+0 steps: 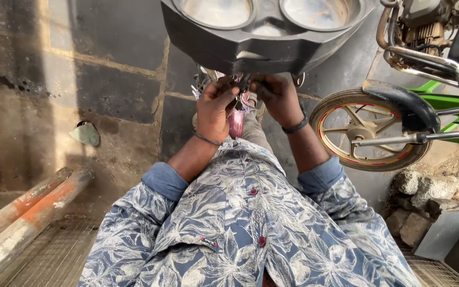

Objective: The recorder is shown working on the wiring and electrical components at the front of a motorcycle.

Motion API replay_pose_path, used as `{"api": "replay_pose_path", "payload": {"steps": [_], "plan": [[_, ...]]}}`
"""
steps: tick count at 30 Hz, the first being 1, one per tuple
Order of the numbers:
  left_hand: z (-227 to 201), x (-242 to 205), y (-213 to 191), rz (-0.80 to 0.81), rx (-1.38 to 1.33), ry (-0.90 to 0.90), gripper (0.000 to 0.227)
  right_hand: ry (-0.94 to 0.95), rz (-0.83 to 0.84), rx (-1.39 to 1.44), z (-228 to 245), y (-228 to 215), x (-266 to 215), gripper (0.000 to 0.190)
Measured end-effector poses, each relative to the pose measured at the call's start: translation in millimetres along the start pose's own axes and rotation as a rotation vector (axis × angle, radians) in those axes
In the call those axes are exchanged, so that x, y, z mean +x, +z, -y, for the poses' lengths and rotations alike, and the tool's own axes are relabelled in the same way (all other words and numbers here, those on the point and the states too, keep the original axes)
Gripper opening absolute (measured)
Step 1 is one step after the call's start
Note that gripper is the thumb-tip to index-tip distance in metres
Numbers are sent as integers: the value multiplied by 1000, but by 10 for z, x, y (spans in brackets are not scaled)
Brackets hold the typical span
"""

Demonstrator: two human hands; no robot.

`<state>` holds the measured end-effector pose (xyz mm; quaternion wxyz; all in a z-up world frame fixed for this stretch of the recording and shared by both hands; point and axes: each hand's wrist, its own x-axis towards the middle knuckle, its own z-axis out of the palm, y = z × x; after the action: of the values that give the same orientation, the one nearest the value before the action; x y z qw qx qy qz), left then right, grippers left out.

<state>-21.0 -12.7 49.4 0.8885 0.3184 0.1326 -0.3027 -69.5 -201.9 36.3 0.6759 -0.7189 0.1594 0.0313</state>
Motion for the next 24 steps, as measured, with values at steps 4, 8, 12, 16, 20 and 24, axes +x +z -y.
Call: {"api": "replay_pose_path", "payload": {"steps": [4,8,12,16,20,24], "plan": [[79,-108,-114,-26,20,52,30,2,23,177,271,140,-278,21],[87,-185,-131,20,392,266,28,-329,-234,-433,610,307,-414,31],[35,-317,-25,110,839,570,23,-402,-222,-572,697,436,-448,41],[-157,-366,168,117,952,553,24,-549,-293,-652,380,399,-407,31],[-90,-176,89,71,1043,532,19,-386,-312,-191,341,410,-389,14],[130,59,-139,79,1204,542,21,-391,-348,-153,350,384,-332,9]]}}
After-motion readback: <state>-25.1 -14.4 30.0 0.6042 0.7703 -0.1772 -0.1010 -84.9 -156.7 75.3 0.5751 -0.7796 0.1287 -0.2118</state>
